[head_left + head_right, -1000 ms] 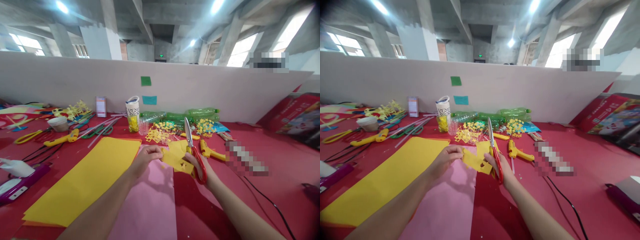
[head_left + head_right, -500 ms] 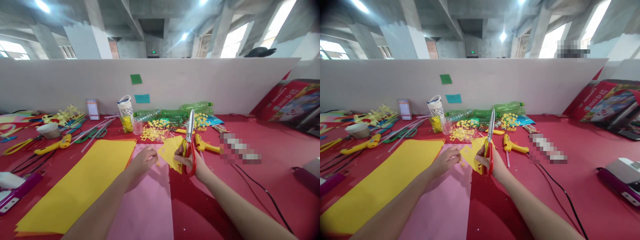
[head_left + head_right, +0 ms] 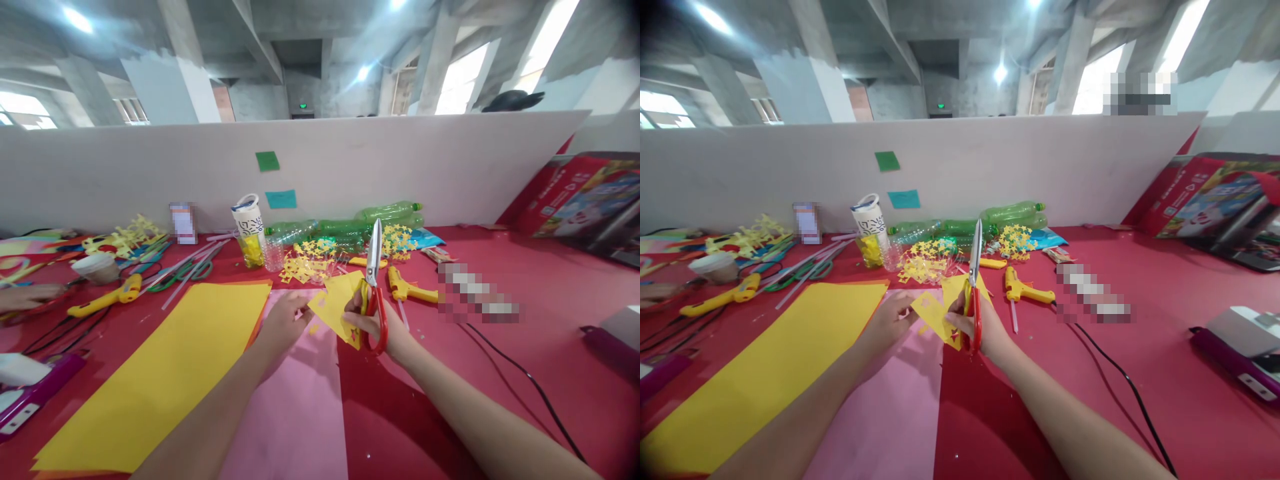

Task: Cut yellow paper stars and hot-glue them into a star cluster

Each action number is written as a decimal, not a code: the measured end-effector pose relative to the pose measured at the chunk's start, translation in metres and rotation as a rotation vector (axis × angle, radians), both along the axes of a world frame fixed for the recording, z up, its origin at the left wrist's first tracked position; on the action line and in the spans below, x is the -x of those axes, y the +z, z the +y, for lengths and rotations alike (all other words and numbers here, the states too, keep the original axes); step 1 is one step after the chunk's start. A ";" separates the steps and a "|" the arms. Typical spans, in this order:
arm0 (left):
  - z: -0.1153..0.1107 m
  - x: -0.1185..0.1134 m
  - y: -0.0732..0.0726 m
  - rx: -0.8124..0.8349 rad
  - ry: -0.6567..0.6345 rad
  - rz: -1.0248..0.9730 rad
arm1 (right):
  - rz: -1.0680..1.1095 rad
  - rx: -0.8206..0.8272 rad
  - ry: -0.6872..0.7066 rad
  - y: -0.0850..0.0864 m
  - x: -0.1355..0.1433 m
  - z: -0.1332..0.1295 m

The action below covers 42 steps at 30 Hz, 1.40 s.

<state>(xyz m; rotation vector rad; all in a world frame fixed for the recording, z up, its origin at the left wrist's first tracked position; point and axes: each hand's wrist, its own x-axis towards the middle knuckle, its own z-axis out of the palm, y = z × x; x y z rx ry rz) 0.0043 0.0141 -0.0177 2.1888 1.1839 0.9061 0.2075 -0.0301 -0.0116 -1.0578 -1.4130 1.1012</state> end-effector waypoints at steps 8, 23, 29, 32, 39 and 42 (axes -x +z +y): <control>-0.020 -0.014 0.011 0.453 -0.253 -0.316 | 0.091 -0.008 -0.064 -0.001 0.013 -0.005; -0.023 -0.019 0.004 0.636 -0.256 -0.454 | 0.108 0.027 0.014 -0.007 0.017 -0.009; -0.021 -0.017 0.006 0.567 -0.244 -0.473 | 0.148 0.092 0.038 -0.008 0.019 -0.010; -0.022 -0.017 0.007 0.587 -0.244 -0.484 | 0.131 0.104 0.039 -0.006 0.020 -0.013; -0.018 -0.013 0.009 0.625 -0.174 -0.562 | 0.129 0.099 -0.074 0.003 0.014 -0.010; -0.012 -0.008 0.009 0.625 -0.116 -0.719 | 0.112 0.105 -0.106 0.003 0.007 -0.008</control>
